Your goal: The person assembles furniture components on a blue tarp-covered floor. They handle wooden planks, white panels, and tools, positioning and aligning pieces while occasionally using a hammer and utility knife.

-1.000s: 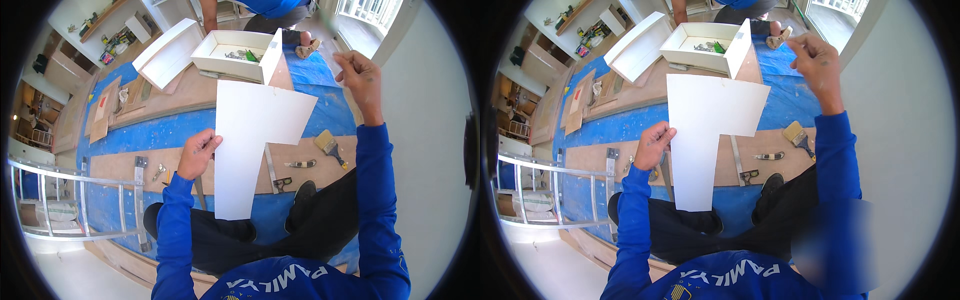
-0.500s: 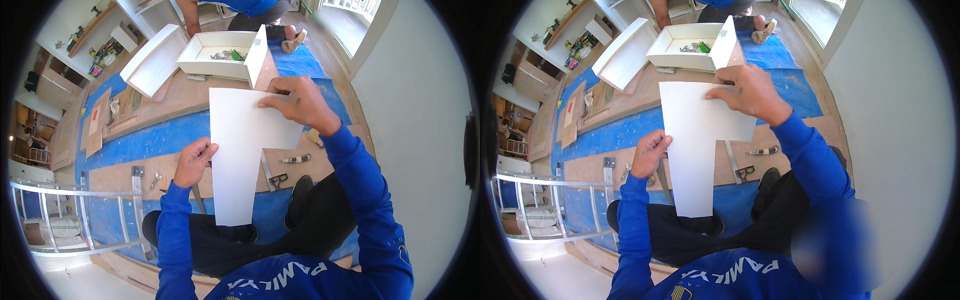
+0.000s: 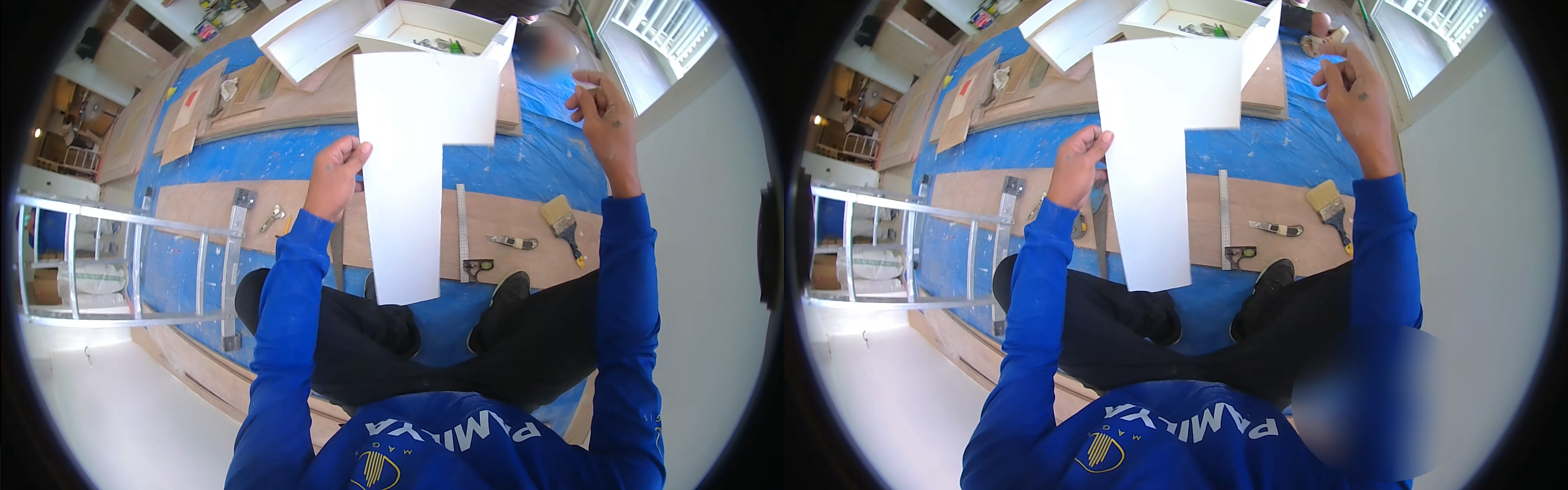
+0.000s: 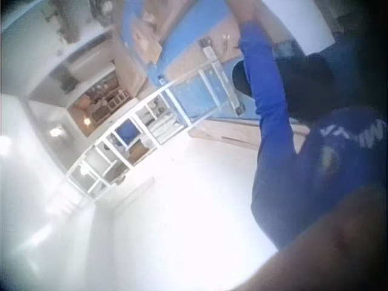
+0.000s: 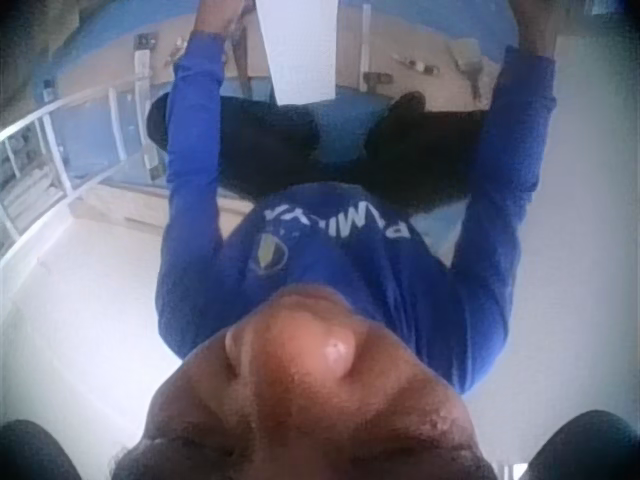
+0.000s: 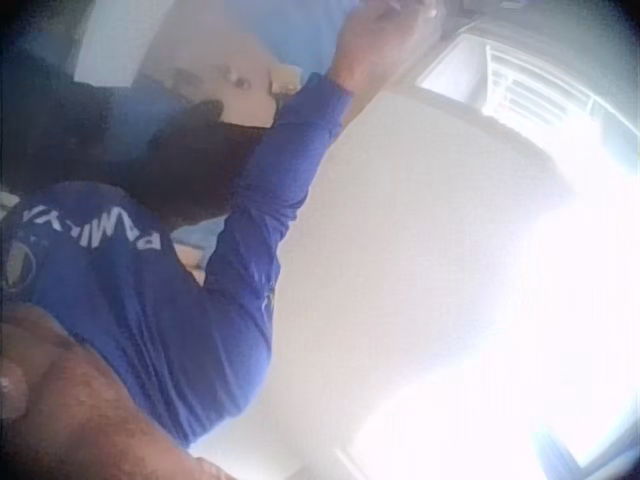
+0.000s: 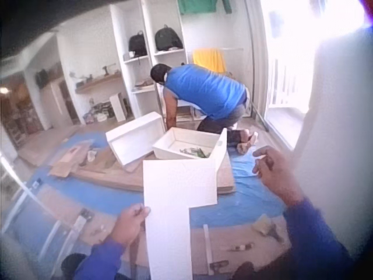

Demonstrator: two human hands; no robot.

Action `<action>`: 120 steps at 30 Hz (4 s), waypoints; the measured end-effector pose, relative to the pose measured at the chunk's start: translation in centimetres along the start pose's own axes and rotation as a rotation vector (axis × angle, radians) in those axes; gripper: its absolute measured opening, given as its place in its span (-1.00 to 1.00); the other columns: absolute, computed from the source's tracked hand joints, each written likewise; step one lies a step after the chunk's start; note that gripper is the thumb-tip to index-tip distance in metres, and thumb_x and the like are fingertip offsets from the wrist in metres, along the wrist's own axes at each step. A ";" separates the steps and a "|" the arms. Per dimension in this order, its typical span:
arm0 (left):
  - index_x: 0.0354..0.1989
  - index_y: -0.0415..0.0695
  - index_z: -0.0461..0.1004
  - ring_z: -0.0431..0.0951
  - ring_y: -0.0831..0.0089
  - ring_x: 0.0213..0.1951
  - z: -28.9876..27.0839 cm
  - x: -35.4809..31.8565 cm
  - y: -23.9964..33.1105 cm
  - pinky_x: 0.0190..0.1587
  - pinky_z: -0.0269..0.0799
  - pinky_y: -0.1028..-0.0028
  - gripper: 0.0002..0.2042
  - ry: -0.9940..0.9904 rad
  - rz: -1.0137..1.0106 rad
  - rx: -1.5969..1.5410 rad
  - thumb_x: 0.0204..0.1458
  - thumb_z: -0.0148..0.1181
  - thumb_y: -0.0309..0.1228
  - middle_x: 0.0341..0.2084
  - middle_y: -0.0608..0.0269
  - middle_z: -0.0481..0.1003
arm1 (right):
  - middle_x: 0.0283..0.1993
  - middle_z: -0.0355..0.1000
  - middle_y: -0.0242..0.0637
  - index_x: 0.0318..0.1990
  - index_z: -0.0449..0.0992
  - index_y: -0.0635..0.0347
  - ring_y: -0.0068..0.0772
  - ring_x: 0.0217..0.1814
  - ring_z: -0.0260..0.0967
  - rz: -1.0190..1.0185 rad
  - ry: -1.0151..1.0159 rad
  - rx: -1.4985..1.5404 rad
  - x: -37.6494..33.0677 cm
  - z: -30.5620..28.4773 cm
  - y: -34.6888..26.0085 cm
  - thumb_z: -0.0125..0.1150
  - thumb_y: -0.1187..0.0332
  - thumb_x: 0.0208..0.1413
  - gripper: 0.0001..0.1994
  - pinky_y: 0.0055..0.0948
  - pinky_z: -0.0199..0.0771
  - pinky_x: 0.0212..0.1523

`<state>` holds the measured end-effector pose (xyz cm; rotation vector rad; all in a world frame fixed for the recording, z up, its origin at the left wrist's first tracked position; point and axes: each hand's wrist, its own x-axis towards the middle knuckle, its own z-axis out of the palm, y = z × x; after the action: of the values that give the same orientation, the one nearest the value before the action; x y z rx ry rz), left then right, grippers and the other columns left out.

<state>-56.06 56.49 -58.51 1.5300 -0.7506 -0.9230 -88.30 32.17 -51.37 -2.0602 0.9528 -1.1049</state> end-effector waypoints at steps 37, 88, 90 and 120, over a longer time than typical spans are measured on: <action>0.06 -0.35 0.54 0.56 0.42 -0.22 -6.1 0.1 -13.8 -0.25 0.46 0.41 -0.61 0.777 0.087 0.138 -0.01 0.31 -0.63 -0.24 0.06 0.61 | -0.06 0.58 0.09 0.12 0.47 0.44 0.04 0.01 0.55 0.630 -0.448 0.109 -20.7 28.4 13.7 0.32 -0.09 0.17 -0.33 -0.15 0.56 -0.04; 0.18 -0.17 0.39 0.48 0.28 0.05 1.8 1.0 -33.4 0.05 0.45 0.23 -0.59 0.869 -0.322 -0.538 0.13 0.15 -0.65 0.07 0.02 0.47 | 0.19 0.13 0.28 0.39 0.20 0.04 0.38 0.29 0.14 0.819 -0.227 -0.405 -33.4 21.2 17.4 0.48 0.34 -0.32 -0.05 0.09 0.19 0.38; 0.18 -0.10 0.39 0.48 0.29 0.02 1.7 -0.2 -37.0 0.01 0.46 0.19 -0.61 0.882 -0.239 -0.642 0.16 0.19 -0.60 0.04 0.05 0.47 | 0.18 0.14 0.22 0.40 0.21 0.00 0.34 0.30 0.14 0.747 -0.224 -0.363 -31.6 22.0 15.7 0.48 0.36 -0.33 -0.03 0.08 0.21 0.37; 0.01 -0.26 0.46 0.49 0.39 -0.10 6.8 -2.9 -35.8 -0.06 0.45 0.42 -0.72 0.931 -0.430 -0.294 0.11 0.10 -0.71 -0.08 0.13 0.49 | 0.13 0.29 0.15 0.27 0.37 0.15 0.23 0.21 0.28 0.438 -0.088 -0.331 -24.2 21.3 16.4 0.50 0.42 -0.33 -0.18 -0.03 0.35 0.28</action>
<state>-64.44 61.27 -93.73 1.6437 0.3750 -0.4792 -84.38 46.34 -84.39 -1.9876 1.5326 -0.6544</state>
